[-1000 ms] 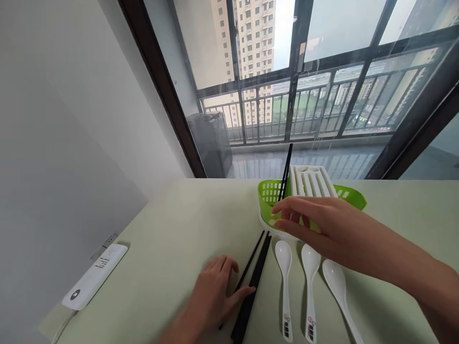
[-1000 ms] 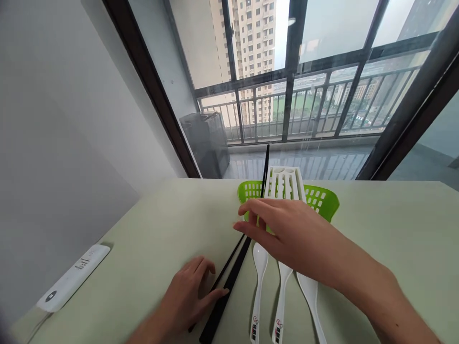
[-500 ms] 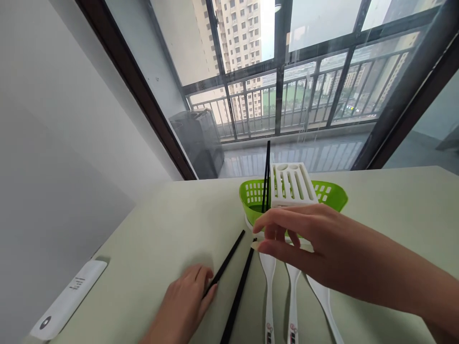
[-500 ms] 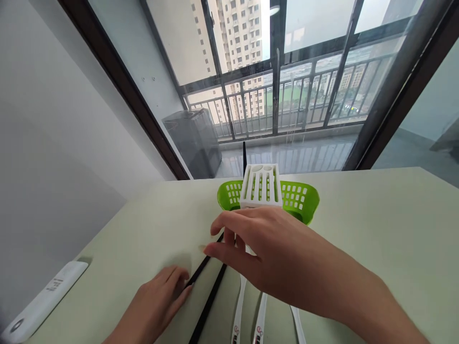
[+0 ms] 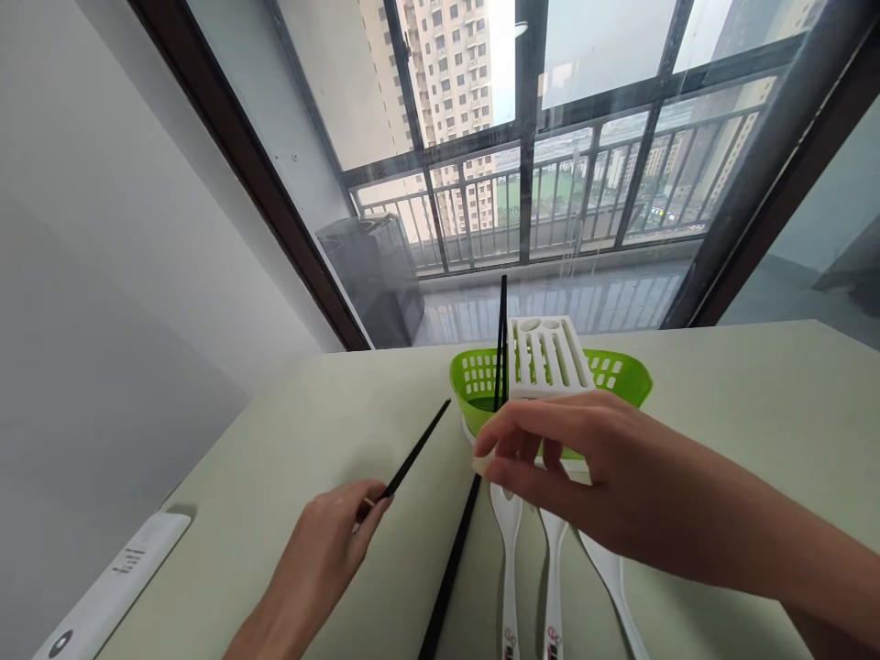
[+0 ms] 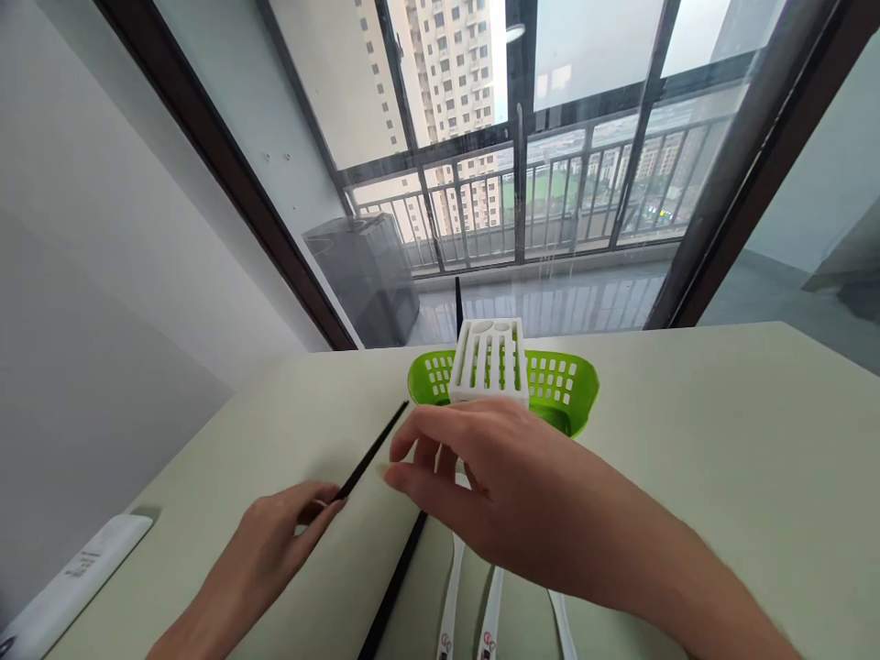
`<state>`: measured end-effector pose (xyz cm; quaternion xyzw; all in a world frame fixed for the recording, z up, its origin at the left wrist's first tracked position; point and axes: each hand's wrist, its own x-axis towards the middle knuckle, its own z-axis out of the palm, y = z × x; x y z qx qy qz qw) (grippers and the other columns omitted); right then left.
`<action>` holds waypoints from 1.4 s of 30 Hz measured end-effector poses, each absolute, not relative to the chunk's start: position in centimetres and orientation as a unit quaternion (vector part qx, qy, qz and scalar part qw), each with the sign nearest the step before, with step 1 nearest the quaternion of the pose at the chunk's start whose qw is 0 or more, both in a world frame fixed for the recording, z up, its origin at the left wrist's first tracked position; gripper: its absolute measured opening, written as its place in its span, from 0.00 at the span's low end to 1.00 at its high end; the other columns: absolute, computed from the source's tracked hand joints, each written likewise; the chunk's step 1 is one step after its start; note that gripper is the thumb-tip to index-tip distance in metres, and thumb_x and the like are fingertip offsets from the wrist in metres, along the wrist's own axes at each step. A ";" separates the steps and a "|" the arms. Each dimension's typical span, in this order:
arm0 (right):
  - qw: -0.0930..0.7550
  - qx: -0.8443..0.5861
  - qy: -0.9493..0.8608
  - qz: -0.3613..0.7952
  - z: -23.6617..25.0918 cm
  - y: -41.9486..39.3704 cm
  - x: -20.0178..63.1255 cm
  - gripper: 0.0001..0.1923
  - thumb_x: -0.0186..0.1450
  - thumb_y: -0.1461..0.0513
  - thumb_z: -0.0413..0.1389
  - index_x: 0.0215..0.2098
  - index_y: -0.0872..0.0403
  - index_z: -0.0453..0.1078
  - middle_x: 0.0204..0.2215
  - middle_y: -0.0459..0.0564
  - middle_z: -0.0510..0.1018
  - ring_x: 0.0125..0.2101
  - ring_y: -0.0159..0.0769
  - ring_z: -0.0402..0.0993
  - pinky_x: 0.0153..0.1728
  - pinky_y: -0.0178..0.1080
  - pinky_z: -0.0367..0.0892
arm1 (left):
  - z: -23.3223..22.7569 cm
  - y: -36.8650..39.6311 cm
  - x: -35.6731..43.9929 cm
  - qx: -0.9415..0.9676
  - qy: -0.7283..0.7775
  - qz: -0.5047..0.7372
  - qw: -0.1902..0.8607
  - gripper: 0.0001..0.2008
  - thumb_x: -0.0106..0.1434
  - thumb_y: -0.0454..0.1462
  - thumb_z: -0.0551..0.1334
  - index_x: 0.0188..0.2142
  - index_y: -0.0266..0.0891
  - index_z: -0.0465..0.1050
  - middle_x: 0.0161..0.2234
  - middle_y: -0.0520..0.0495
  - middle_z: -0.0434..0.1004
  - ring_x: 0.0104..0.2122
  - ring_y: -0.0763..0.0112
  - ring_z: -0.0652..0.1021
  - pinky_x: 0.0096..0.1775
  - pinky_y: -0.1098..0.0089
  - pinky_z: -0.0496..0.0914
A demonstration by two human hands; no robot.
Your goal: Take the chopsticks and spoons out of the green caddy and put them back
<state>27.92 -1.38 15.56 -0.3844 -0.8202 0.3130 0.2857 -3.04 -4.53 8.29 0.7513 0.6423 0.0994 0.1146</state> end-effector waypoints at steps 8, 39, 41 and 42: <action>0.325 -0.400 -0.807 0.288 14.7 -1.6 26.3 0.15 0.72 0.53 0.56 0.55 0.46 0.69 0.35 0.44 0.81 0.31 0.33 0.76 0.30 0.36 0.68 | 7.2 -3.6 1.5 0.726 0.551 0.334 0.240 0.09 0.68 0.44 0.65 0.41 0.45 0.81 0.37 0.53 0.87 0.34 0.65 0.86 0.39 0.69 0.80; 0.374 -0.394 -0.809 0.226 12.9 -2.0 22.8 0.11 0.77 0.61 0.47 0.35 0.51 0.63 0.34 0.46 0.78 0.32 0.33 0.75 0.31 0.36 0.62 | 1.2 -1.9 0.8 0.701 0.504 0.392 0.317 0.08 0.65 0.42 0.67 0.39 0.45 0.85 0.33 0.51 0.87 0.30 0.63 0.86 0.38 0.64 0.82; 0.369 -0.395 -0.812 0.220 12.8 -2.0 22.7 0.11 0.77 0.60 0.48 0.35 0.51 0.63 0.34 0.46 0.78 0.32 0.34 0.76 0.30 0.36 0.62 | 0.9 -1.9 0.7 0.701 0.510 0.380 0.324 0.09 0.66 0.43 0.66 0.39 0.45 0.85 0.34 0.51 0.87 0.31 0.63 0.86 0.39 0.63 0.82; 0.366 -0.395 -0.814 0.216 12.8 -2.0 22.7 0.11 0.77 0.60 0.48 0.34 0.51 0.63 0.33 0.46 0.78 0.31 0.34 0.76 0.30 0.36 0.63 | 0.8 -1.9 0.8 0.700 0.512 0.376 0.327 0.09 0.66 0.43 0.66 0.39 0.45 0.85 0.34 0.51 0.87 0.31 0.62 0.86 0.40 0.62 0.82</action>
